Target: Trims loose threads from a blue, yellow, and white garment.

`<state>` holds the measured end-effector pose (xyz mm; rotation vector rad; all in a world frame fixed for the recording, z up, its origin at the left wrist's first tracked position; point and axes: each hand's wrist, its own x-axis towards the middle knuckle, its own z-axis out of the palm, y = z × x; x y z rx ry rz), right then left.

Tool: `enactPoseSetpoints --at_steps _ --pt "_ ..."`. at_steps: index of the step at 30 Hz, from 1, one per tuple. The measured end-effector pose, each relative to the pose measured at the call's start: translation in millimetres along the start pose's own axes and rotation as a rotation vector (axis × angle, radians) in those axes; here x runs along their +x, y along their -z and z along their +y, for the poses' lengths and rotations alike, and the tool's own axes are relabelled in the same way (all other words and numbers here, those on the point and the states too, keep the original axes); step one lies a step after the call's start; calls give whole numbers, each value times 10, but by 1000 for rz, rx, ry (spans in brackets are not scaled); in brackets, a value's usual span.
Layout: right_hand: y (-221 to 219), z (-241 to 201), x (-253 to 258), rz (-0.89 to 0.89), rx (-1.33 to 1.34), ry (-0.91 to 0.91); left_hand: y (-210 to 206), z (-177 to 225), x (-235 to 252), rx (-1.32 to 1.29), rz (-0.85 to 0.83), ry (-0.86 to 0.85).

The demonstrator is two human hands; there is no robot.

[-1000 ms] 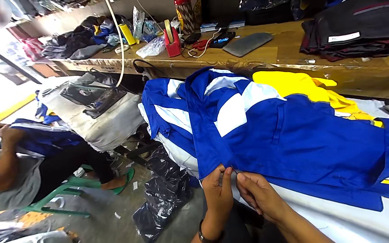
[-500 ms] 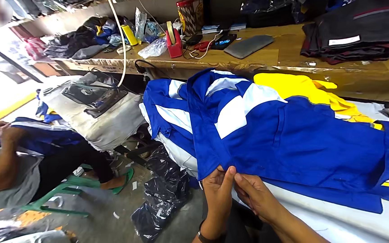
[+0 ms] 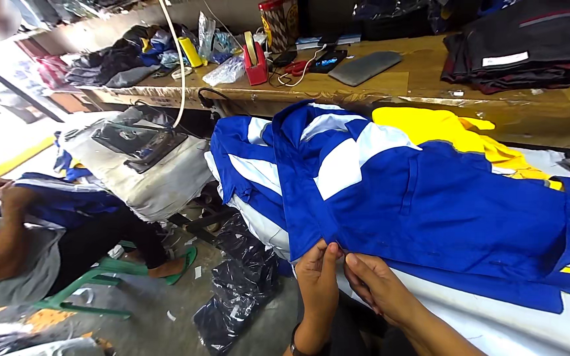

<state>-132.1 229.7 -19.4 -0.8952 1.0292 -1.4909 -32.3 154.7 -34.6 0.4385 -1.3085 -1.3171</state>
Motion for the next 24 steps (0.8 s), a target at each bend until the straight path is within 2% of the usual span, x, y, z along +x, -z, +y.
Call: enactPoseSetpoints --at_steps 5,13,15,19,24 --pt "-17 -22 19 42 -7 3 15 10 13 103 -14 -39" --pt "-48 -26 38 66 20 -65 59 -59 -22 49 -44 -42" --pt "-49 9 39 62 22 -57 55 -57 -24 -20 -27 9" --pt "-91 69 16 77 35 -29 -20 100 9 -146 67 253" --pt "-146 133 10 138 14 55 -104 131 3 -192 79 232"
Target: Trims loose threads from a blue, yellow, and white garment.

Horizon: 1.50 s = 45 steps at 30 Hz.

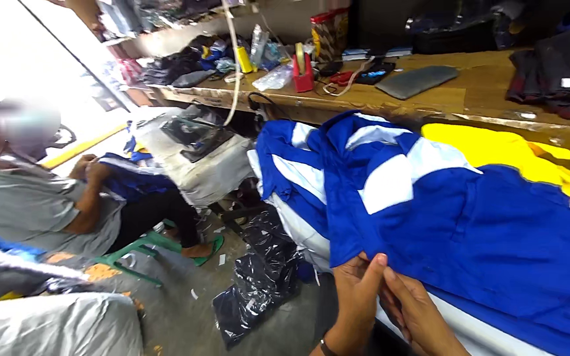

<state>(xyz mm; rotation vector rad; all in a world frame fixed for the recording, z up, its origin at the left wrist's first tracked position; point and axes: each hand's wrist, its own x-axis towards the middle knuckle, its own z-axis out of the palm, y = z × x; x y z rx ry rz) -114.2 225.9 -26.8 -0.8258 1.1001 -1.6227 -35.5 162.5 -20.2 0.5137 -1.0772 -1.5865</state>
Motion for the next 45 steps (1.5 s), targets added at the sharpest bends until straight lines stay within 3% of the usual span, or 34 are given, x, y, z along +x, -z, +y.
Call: enactPoseSetpoints --at_steps 24,32,45 --pt "121 -92 -1 -127 4 -99 76 -37 29 159 68 -111" --pt "116 -106 7 -93 20 -107 82 -41 18 199 53 -132" --pt "22 -25 6 -54 112 -142 9 -77 -2 16 109 -34"
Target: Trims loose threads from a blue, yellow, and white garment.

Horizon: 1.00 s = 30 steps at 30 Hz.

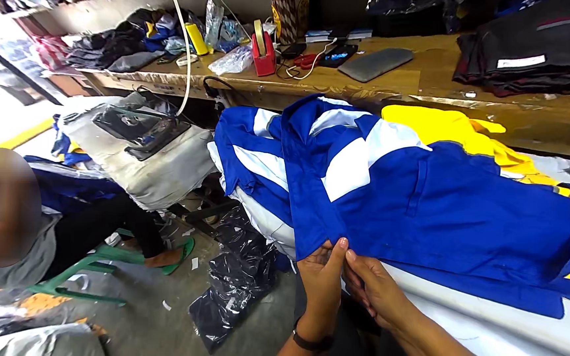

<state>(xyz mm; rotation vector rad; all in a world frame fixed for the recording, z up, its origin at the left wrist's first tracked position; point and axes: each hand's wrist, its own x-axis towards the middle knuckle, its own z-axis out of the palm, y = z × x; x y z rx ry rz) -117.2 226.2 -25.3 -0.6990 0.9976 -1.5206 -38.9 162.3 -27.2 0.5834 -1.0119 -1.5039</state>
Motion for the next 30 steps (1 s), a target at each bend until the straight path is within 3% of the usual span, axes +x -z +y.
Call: enactPoseSetpoints --at_steps 4,7,9,13,15,18,22,26,28,30 --pt "13 -33 -7 45 -27 -23 33 -27 3 -3 -17 8" --pt "204 -203 -103 -170 -245 -91 153 51 54 82 -94 29" --pt "307 -355 -189 -255 -516 13 215 129 96 121 -117 76" --pt "262 -673 -80 144 -1157 511 208 236 159 90 -134 169" --pt "234 -761 109 178 -1309 508 180 253 197 59 -171 202" --pt "292 -827 351 -55 -1228 409 123 275 255 112 -219 209" --pt "417 -815 492 -245 -766 333 103 258 261 148 -261 58" --pt "520 -698 535 -335 -388 227 62 205 238 -225 -215 309" --pt "560 -721 522 -348 -432 227 88 119 266 -329 -259 408" --pt "599 -882 471 -342 -767 318 106 106 316 -253 -318 378"
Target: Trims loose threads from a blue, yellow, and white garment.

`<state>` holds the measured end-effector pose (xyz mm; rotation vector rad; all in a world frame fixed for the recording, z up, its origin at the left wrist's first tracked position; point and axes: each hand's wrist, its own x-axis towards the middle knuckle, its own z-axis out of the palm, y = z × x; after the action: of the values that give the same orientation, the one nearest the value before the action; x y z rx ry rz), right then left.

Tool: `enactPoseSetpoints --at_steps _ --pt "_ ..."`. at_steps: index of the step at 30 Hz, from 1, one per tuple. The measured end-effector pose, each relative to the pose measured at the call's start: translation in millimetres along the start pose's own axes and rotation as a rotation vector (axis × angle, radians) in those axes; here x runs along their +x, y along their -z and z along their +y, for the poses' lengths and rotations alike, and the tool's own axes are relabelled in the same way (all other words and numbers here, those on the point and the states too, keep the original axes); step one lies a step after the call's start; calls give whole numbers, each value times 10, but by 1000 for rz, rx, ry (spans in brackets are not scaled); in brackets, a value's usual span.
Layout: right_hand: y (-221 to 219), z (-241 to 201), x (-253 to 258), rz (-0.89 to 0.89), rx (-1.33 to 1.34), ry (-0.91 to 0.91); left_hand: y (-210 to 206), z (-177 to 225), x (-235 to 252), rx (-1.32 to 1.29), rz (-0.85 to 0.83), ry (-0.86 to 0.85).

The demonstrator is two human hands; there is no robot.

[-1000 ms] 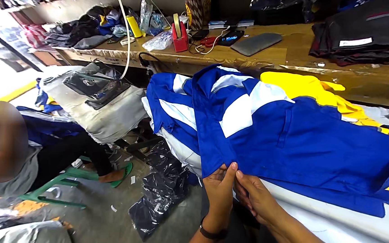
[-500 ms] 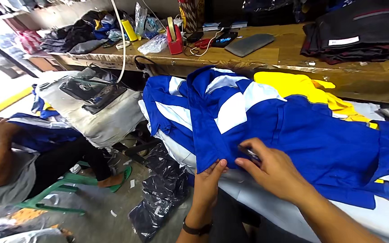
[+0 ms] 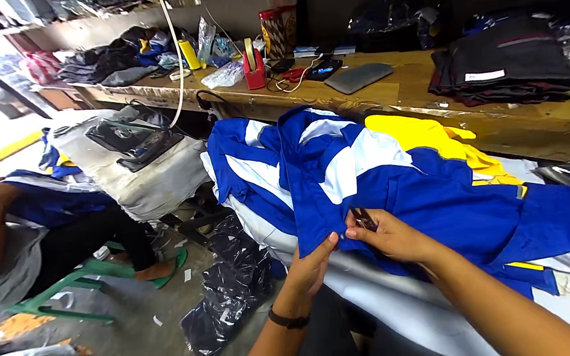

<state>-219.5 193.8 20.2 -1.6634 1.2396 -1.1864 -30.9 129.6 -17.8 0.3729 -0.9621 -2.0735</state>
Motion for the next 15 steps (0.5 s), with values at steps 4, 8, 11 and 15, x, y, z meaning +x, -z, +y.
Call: enactPoseSetpoints --at_steps 4,8,11,15 --pt "280 -436 -144 -20 -806 102 -42 205 30 270 -55 -56" --pt "464 -850 -122 -78 -1264 348 -96 309 83 428 -154 -61" --pt "503 -1014 -46 -188 -1383 427 -110 353 125 498 -220 -85" --pt "473 -1087 38 -248 -1422 461 -108 375 153 534 -266 -111"
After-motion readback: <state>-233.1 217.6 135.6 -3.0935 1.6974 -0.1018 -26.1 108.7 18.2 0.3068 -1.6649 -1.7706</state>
